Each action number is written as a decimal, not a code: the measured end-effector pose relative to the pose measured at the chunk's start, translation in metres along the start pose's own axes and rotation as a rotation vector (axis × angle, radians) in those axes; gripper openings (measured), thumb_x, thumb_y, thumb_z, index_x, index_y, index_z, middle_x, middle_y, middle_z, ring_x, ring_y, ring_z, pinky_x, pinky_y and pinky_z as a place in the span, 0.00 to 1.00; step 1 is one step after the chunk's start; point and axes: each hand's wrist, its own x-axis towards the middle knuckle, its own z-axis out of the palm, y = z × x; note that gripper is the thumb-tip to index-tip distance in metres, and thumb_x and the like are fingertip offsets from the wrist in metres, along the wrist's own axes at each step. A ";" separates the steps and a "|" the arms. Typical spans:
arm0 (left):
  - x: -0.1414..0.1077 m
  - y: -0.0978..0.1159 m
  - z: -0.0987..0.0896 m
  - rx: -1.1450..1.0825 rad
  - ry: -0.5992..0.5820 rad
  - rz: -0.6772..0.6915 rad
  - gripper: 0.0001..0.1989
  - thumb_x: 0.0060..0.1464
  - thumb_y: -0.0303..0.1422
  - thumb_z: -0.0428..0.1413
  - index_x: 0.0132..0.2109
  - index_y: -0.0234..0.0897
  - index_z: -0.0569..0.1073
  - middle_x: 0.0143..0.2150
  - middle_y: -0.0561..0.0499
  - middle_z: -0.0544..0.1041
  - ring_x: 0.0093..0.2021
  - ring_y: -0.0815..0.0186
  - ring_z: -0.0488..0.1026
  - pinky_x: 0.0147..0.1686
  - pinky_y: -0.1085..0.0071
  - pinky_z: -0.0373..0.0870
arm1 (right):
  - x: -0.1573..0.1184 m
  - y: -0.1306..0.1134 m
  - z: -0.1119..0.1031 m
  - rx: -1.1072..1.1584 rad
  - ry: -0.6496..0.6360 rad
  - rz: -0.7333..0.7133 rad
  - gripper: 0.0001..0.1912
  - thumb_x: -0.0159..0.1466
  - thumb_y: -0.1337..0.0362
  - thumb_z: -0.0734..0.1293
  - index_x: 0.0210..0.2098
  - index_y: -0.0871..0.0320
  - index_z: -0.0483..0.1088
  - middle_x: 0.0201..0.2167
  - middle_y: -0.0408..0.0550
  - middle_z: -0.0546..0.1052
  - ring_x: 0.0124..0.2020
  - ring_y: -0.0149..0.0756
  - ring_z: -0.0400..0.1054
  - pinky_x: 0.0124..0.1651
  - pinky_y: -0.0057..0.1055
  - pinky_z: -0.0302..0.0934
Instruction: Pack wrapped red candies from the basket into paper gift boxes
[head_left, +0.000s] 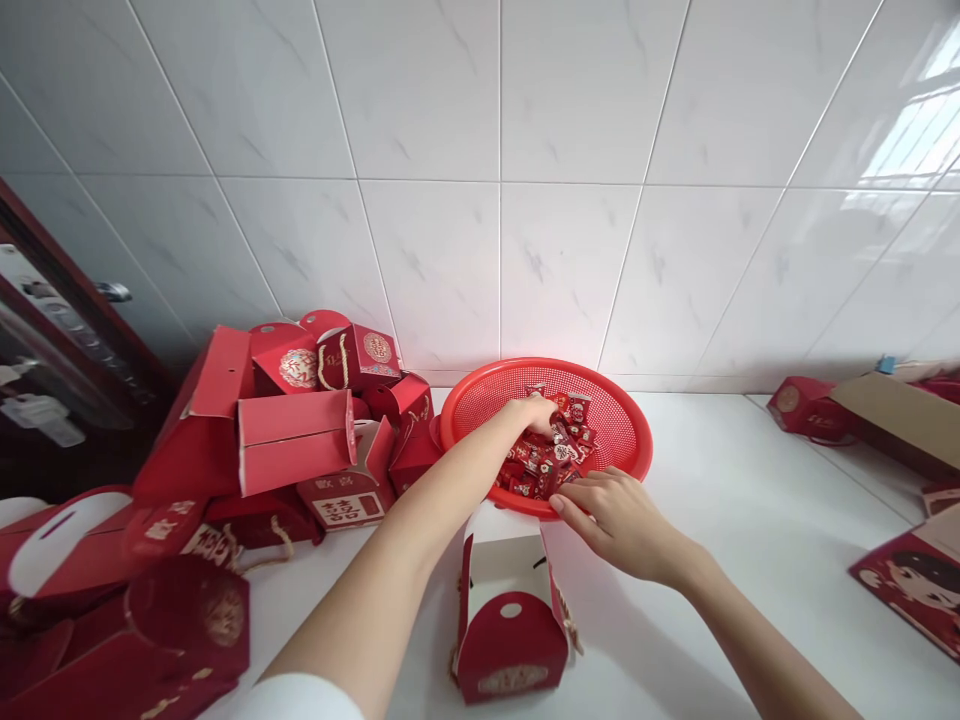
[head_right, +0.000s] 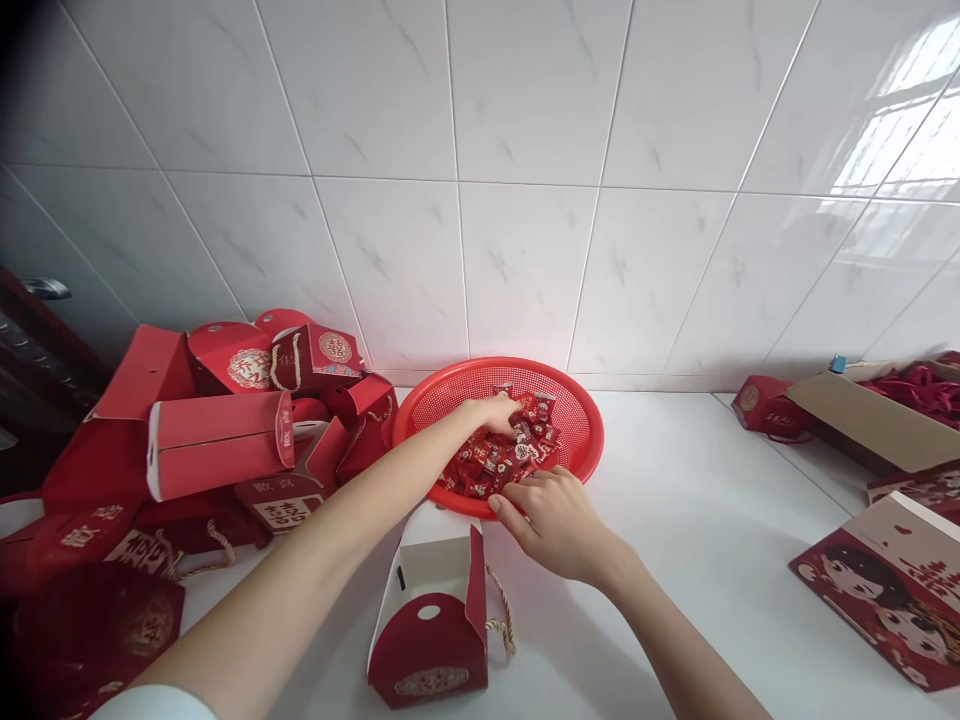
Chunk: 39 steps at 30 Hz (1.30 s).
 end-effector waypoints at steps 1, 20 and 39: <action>0.001 0.000 0.001 0.014 0.006 0.010 0.29 0.49 0.35 0.67 0.59 0.41 0.76 0.62 0.39 0.77 0.60 0.47 0.75 0.55 0.60 0.75 | 0.000 0.000 0.000 -0.005 0.001 0.000 0.25 0.78 0.55 0.49 0.25 0.55 0.53 0.22 0.42 0.69 0.23 0.33 0.51 0.35 0.34 0.45; 0.000 -0.004 -0.007 0.001 -0.112 -0.057 0.29 0.42 0.38 0.66 0.55 0.45 0.79 0.58 0.44 0.79 0.52 0.49 0.78 0.45 0.63 0.77 | 0.000 -0.002 0.000 -0.020 0.010 -0.011 0.25 0.78 0.55 0.50 0.25 0.56 0.52 0.22 0.41 0.69 0.23 0.33 0.50 0.35 0.34 0.45; 0.012 0.001 0.017 -0.072 0.035 0.084 0.14 0.52 0.25 0.61 0.46 0.40 0.84 0.52 0.44 0.83 0.51 0.52 0.81 0.50 0.64 0.77 | -0.002 -0.006 -0.001 -0.073 0.009 -0.024 0.25 0.79 0.57 0.51 0.24 0.55 0.55 0.23 0.43 0.72 0.23 0.33 0.56 0.33 0.34 0.45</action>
